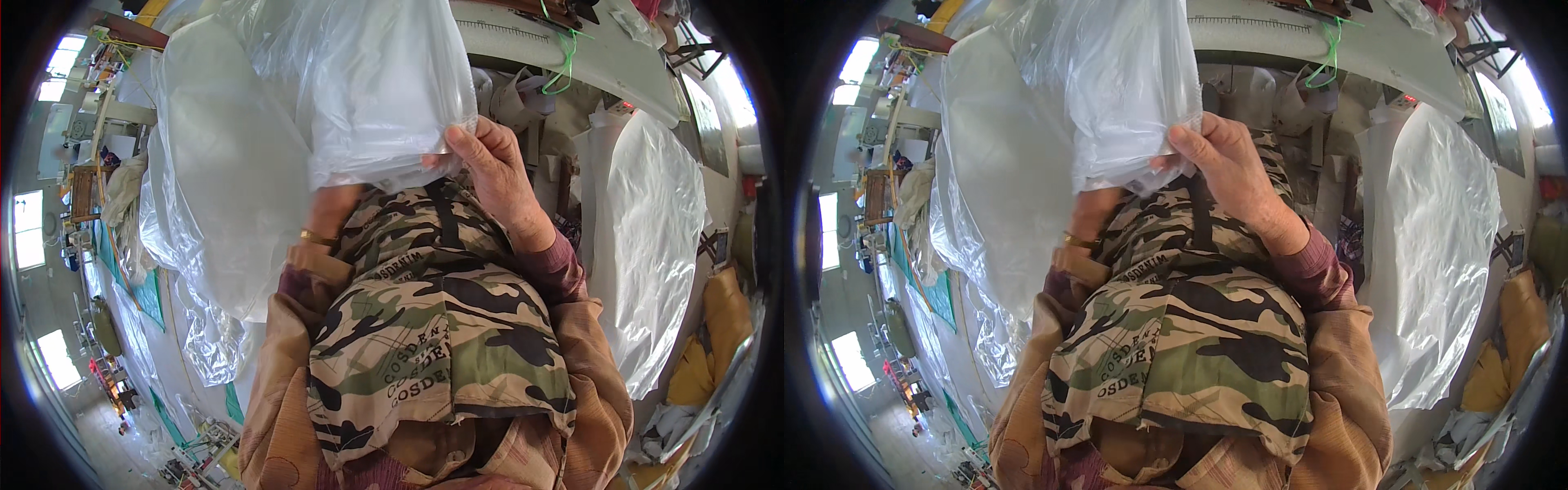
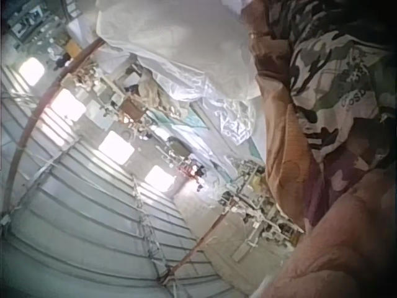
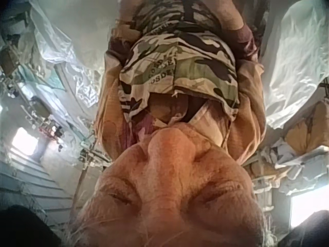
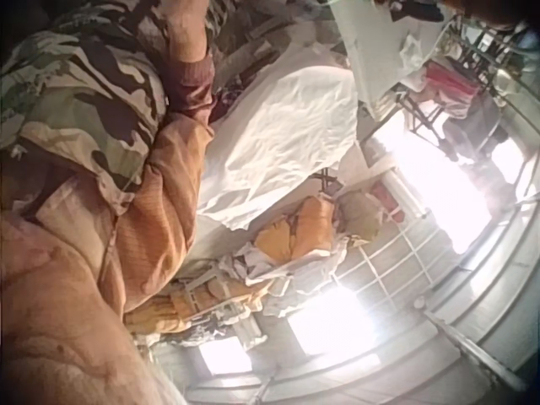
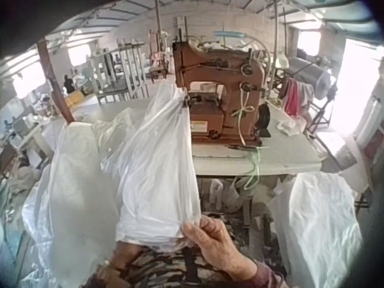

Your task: The person sews the edges of large plastic film sheets using an industrial sewing machine.

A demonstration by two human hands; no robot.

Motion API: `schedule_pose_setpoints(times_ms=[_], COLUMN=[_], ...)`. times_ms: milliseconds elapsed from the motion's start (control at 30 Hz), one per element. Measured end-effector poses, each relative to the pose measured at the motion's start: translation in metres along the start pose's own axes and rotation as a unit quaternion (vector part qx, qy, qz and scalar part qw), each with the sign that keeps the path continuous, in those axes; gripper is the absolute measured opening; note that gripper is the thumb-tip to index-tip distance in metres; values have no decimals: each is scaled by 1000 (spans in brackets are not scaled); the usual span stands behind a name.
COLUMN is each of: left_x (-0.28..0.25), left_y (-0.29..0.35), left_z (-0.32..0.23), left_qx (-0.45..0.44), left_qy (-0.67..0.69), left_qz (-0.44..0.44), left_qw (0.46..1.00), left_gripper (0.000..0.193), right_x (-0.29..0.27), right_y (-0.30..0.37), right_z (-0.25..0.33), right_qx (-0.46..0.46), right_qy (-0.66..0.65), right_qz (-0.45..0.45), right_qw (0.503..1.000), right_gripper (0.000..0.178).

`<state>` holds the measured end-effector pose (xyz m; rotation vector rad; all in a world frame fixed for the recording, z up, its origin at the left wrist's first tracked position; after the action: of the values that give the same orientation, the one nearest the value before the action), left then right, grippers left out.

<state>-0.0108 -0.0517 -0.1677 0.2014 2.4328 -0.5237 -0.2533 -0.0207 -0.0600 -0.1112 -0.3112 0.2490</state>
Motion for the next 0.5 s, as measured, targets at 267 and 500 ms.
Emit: schedule_pose_setpoints(times_ms=[267,500], left_x=[-46,-44], left_y=[38,15], left_z=[-13,-213], left_qx=[-10,120], left_qy=[-101,-36], left_qz=[168,320], left_qw=[981,939], left_gripper=[29,27], right_x=[-3,-2], right_y=[0,-2], right_z=[-28,-26], right_qx=[50,82], right_qy=[-72,38], right_qz=[10,25], right_qw=[996,996], right_gripper=[30,34])
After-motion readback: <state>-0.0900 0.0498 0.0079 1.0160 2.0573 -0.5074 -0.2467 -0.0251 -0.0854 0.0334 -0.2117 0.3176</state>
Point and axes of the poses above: each hand's wrist, its own y-axis away from the middle knuckle, its own x-axis out of the palm, z = x × y, the point moved 5 cm from there along -y, towards the middle knuckle
